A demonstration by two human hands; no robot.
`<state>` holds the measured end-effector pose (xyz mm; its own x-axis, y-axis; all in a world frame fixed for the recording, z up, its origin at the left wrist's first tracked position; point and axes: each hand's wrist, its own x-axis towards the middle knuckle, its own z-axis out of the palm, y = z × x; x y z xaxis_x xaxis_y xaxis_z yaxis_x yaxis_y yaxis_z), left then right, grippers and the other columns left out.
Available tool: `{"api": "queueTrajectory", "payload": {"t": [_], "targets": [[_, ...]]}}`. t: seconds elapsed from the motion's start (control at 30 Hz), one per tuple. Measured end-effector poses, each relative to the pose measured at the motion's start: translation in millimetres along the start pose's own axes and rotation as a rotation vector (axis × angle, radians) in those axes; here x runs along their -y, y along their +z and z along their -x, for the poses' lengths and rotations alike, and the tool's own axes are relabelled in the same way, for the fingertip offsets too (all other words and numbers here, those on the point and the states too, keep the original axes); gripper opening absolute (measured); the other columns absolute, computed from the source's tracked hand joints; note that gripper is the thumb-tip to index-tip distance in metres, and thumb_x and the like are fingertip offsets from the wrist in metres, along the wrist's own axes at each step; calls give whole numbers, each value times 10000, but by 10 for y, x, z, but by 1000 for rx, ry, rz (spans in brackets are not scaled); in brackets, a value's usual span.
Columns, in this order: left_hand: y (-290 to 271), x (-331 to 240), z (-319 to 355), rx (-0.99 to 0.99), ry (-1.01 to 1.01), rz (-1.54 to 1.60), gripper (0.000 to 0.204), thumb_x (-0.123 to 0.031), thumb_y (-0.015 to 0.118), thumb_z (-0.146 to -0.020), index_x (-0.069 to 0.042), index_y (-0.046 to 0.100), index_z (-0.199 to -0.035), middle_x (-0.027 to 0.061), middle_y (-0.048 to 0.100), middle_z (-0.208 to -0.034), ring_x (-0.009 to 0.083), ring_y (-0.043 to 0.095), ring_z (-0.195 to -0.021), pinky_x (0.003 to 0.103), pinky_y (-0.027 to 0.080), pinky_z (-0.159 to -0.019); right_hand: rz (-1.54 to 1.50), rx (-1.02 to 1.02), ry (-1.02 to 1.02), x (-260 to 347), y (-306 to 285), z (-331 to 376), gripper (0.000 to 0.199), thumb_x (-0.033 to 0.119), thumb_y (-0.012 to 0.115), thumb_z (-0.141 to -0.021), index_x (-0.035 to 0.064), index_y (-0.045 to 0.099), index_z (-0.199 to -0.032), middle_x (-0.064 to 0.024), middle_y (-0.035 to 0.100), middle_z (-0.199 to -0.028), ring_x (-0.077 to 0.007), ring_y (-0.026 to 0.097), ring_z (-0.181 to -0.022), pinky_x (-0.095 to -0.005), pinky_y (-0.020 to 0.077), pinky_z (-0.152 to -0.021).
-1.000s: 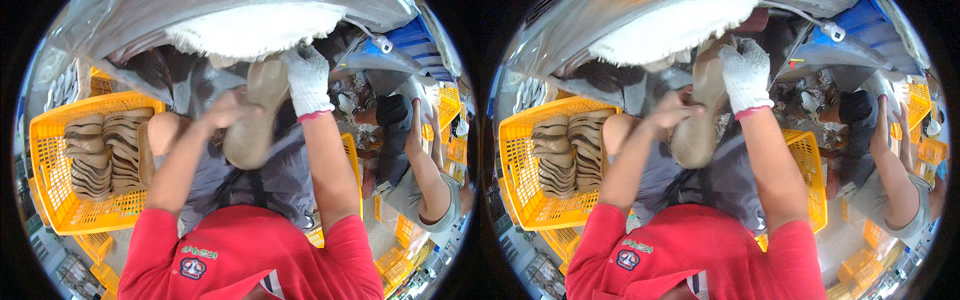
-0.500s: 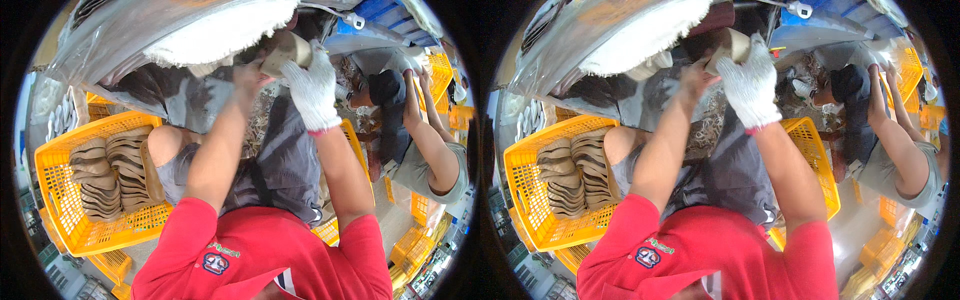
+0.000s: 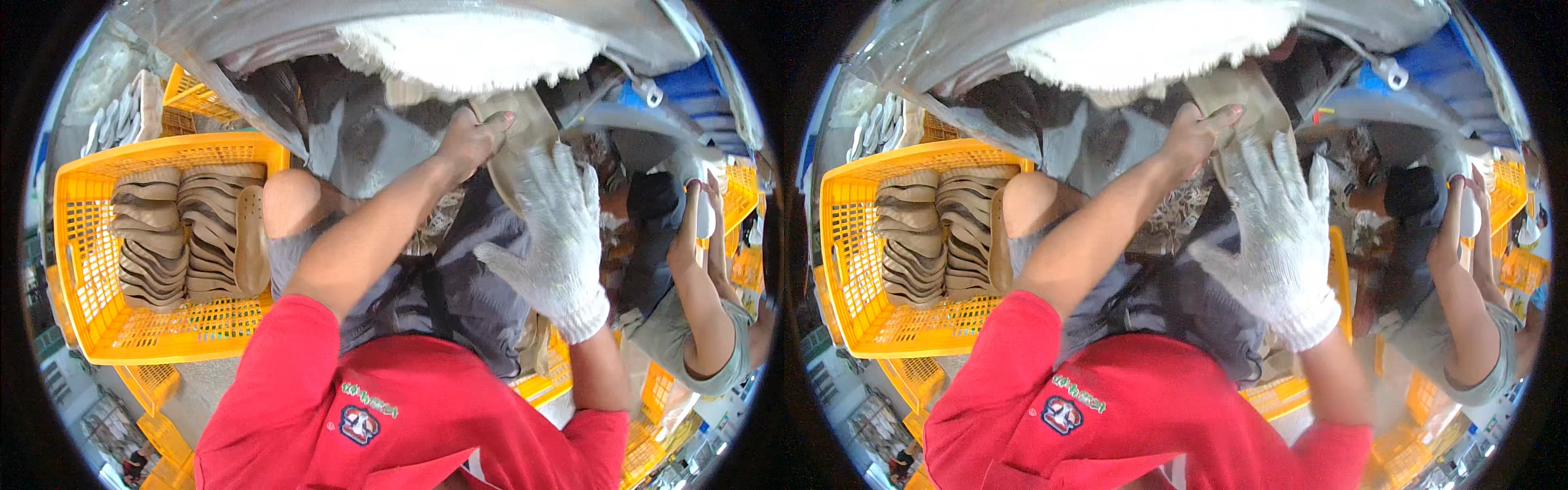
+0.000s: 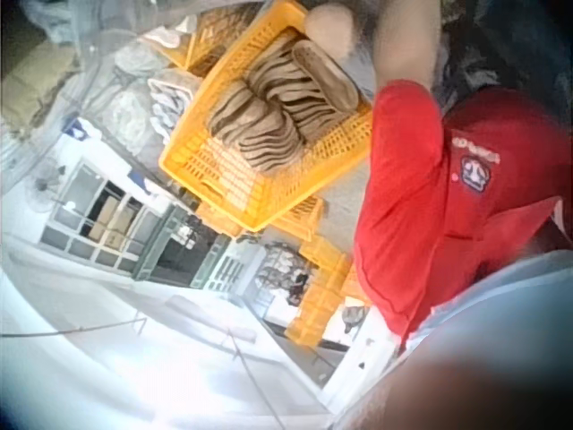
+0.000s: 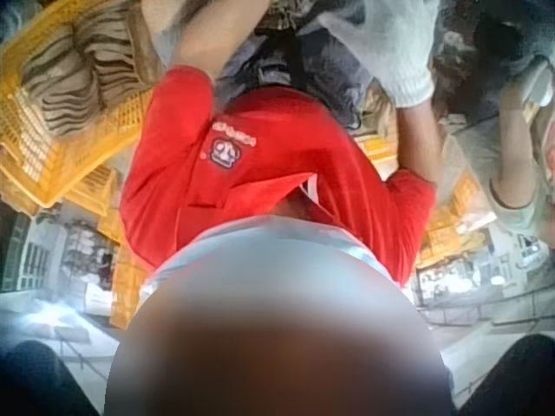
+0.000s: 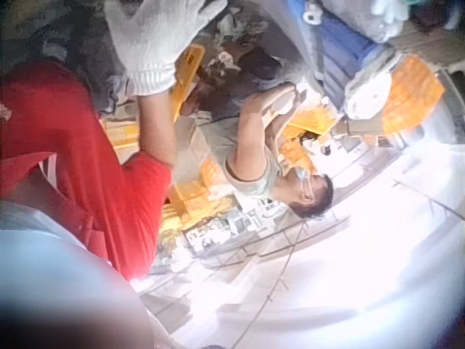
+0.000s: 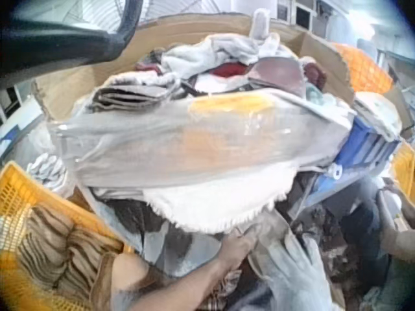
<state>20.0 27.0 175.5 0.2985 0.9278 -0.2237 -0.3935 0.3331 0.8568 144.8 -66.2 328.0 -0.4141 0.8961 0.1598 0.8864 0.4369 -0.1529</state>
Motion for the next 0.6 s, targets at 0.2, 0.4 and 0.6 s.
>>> {"api": "queueTrajectory", "payload": {"t": [0.2,0.4,0.6], "targets": [[-229,-32,554,-18,-439,621,811,-712,320,-1031,-54,384,-1501,162,543,-1401,318,498,-1376,580,394,-1156,-110,39,-299,-37,397,233,337,179,756,-768,112,758,-1099,-62,740,-940,-302,701,-953,-461,523,-948],[-368,-447,610,-341,-204,554,726,-654,345,-1050,-16,547,-1332,136,613,-1167,264,627,-985,468,542,-924,-175,-233,-171,590,575,-6,369,123,800,-791,57,743,-1149,-143,753,-1064,-361,717,-1014,-429,561,-925],[-369,-755,351,-344,-152,161,525,-389,254,-1107,-9,532,-1337,126,607,-1082,210,627,-951,426,559,-878,-295,-254,65,578,659,-482,238,176,749,-891,59,739,-1097,-167,737,-904,-357,714,-775,-413,563,-702]]}}
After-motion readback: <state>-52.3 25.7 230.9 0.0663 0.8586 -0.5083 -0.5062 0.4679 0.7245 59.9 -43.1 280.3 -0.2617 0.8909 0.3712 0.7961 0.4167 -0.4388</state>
